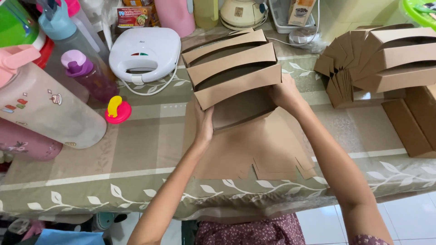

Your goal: Assembling cardboard pastry boxes by folding flat sheets along pre-scored lines.

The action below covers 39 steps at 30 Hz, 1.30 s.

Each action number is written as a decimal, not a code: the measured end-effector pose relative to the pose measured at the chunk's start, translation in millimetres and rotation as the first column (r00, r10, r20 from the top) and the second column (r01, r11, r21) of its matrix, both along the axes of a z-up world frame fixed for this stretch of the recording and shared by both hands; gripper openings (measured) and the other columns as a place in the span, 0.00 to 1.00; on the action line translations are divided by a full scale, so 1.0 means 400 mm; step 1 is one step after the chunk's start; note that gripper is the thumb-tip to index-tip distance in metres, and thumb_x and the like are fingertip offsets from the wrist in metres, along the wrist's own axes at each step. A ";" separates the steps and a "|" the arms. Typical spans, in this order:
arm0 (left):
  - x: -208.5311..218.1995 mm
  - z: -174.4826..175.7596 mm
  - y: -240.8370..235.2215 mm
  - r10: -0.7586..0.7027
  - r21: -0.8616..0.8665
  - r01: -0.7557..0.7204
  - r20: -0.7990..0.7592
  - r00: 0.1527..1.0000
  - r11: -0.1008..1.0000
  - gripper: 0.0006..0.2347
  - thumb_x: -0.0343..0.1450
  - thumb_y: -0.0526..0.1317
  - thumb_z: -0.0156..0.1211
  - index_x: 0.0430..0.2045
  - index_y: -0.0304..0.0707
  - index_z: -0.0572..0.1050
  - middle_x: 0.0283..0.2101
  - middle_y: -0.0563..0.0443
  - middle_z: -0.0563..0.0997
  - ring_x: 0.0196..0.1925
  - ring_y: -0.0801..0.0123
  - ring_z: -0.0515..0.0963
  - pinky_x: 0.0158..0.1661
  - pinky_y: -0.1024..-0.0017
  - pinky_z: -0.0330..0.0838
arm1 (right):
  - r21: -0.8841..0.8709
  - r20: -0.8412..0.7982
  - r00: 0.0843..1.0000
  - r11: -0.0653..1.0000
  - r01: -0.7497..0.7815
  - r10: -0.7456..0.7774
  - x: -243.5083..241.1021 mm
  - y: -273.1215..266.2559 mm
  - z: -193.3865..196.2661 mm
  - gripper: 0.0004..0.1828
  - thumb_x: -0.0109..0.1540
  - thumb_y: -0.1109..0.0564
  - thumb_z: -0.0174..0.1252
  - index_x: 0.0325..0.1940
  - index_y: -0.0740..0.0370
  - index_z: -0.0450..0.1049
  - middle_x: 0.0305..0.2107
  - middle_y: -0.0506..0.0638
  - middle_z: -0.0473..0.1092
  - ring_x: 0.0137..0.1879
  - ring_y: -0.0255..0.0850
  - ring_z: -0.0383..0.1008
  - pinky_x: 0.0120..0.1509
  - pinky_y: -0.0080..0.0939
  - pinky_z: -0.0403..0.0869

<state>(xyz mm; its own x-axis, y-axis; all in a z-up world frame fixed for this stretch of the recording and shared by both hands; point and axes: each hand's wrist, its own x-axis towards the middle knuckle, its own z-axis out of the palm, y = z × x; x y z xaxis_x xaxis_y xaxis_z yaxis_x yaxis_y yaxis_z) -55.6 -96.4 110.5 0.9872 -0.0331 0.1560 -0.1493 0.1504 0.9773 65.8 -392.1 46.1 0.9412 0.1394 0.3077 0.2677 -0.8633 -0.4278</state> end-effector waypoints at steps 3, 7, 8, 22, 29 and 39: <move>-0.001 -0.030 0.003 0.024 0.000 -0.024 -0.011 1.000 1.000 0.39 0.78 0.54 0.48 0.74 0.39 0.29 0.76 0.34 0.31 0.79 0.46 0.33 0.74 0.53 0.32 | -0.070 -0.055 0.998 0.997 -0.023 0.019 -0.035 0.014 0.041 0.15 0.60 0.56 0.55 0.47 0.65 0.79 0.39 0.62 0.76 0.45 0.65 0.78 0.48 0.64 0.78; -0.022 -0.011 -0.007 0.041 0.014 -0.041 -0.012 0.999 0.999 0.37 0.77 0.52 0.45 0.74 0.37 0.31 0.76 0.32 0.31 0.79 0.46 0.31 0.75 0.53 0.31 | -0.122 -0.115 0.993 0.992 0.025 -0.039 -0.026 0.002 0.014 0.16 0.60 0.54 0.53 0.47 0.66 0.79 0.37 0.66 0.77 0.43 0.70 0.76 0.51 0.67 0.75; -0.025 -0.022 -0.006 0.039 0.013 -0.039 -0.012 0.999 0.999 0.37 0.77 0.52 0.45 0.74 0.37 0.31 0.76 0.32 0.31 0.79 0.46 0.31 0.75 0.53 0.31 | -0.123 -0.115 0.993 0.992 0.027 -0.041 -0.046 0.016 0.041 0.16 0.60 0.54 0.53 0.47 0.66 0.79 0.37 0.66 0.77 0.43 0.70 0.76 0.51 0.67 0.75; -0.006 -0.126 -0.002 0.059 -0.173 -0.068 -0.059 0.996 0.982 0.36 0.77 0.49 0.52 0.75 0.48 0.35 0.77 0.40 0.37 0.79 0.53 0.36 0.74 0.55 0.32 | -0.257 -0.331 0.891 0.938 0.232 -0.310 -0.095 0.100 0.081 0.15 0.57 0.59 0.62 0.46 0.70 0.79 0.36 0.64 0.76 0.44 0.63 0.80 0.46 0.63 0.78; 0.062 -0.236 0.019 0.032 -0.324 -0.097 -0.202 0.979 0.941 0.33 0.73 0.42 0.57 0.74 0.51 0.49 0.74 0.47 0.55 0.75 0.63 0.55 0.72 0.60 0.49 | 0.513 -0.238 0.946 0.856 -0.069 0.219 -0.163 0.108 0.083 0.29 0.64 0.59 0.42 0.69 0.71 0.65 0.62 0.69 0.66 0.68 0.63 0.64 0.72 0.66 0.61; 0.082 -0.092 0.058 -0.192 -0.706 -0.201 -0.435 0.880 0.679 0.24 0.62 0.47 0.72 0.52 0.40 0.76 0.53 0.40 0.82 0.52 0.51 0.82 0.51 0.56 0.76 | 0.871 0.021 0.926 0.448 -0.202 0.378 -0.336 0.210 0.282 0.42 0.61 0.52 0.66 0.75 0.52 0.52 0.74 0.59 0.42 0.75 0.60 0.56 0.74 0.63 0.62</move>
